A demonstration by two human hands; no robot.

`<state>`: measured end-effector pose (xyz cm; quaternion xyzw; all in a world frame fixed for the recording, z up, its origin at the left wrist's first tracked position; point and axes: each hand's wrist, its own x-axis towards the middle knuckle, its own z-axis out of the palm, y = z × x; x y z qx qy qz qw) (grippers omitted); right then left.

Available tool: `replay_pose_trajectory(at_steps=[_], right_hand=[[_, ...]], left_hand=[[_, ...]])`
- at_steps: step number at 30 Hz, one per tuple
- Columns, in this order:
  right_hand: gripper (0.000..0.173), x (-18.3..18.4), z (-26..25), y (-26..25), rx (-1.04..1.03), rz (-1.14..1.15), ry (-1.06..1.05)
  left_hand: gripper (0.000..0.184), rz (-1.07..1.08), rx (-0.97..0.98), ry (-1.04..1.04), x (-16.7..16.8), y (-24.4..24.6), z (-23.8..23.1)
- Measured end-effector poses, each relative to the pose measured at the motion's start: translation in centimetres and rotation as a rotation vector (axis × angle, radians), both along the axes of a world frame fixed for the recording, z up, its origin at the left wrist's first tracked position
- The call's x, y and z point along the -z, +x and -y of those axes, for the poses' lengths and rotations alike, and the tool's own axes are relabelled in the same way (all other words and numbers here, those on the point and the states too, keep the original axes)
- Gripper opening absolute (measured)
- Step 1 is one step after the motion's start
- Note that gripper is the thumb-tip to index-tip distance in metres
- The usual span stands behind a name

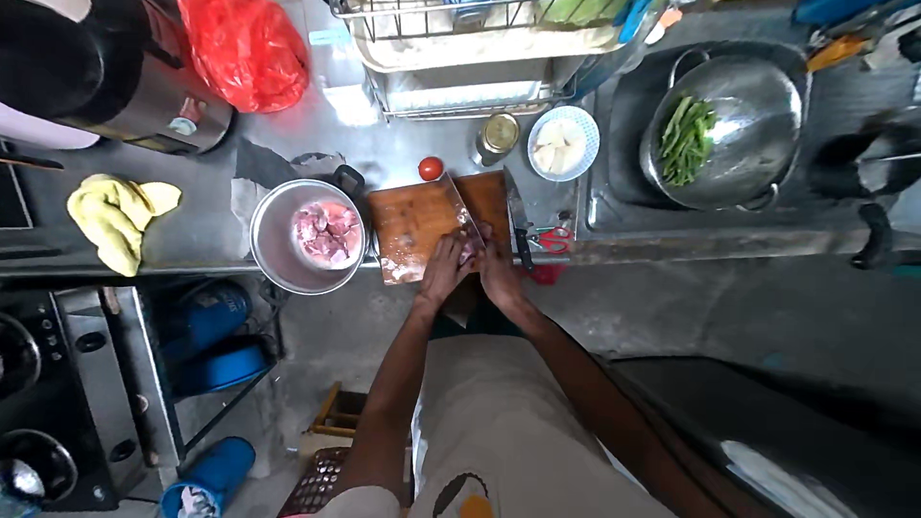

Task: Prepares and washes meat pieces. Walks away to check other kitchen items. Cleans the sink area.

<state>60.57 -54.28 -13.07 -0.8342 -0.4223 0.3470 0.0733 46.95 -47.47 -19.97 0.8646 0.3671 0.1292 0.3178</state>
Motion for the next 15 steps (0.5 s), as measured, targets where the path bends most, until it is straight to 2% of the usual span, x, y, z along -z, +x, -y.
replay_pose_trajectory(at_steps=[3, 7, 9, 11, 15], right_hand=[[0.045, -0.6, 0.6, 0.2, -0.026, 0.01, -0.028], [0.044, -2.9, 4.7, 0.3, -0.034, 0.016, -0.209], [0.045, -2.6, 6.6, 0.1, -0.047, 0.042, -0.165], [0.043, -1.4, 6.1, -0.2, -0.045, 0.055, -0.085], [0.045, -0.1, 1.9, -0.5, -0.012, -0.02, -0.076]], left_hand=[[0.039, -0.042, 0.01, 0.013, -0.6, 0.0, -0.2], [0.037, -0.019, 0.002, -0.031, -1.8, -0.1, -0.6], [0.037, -0.001, 0.009, -0.031, -1.8, -0.1, -0.6], [0.038, 0.015, 0.011, -0.026, -1.9, -0.3, -0.5], [0.038, -0.028, -0.004, -0.022, -2.4, -1.2, -0.1]])
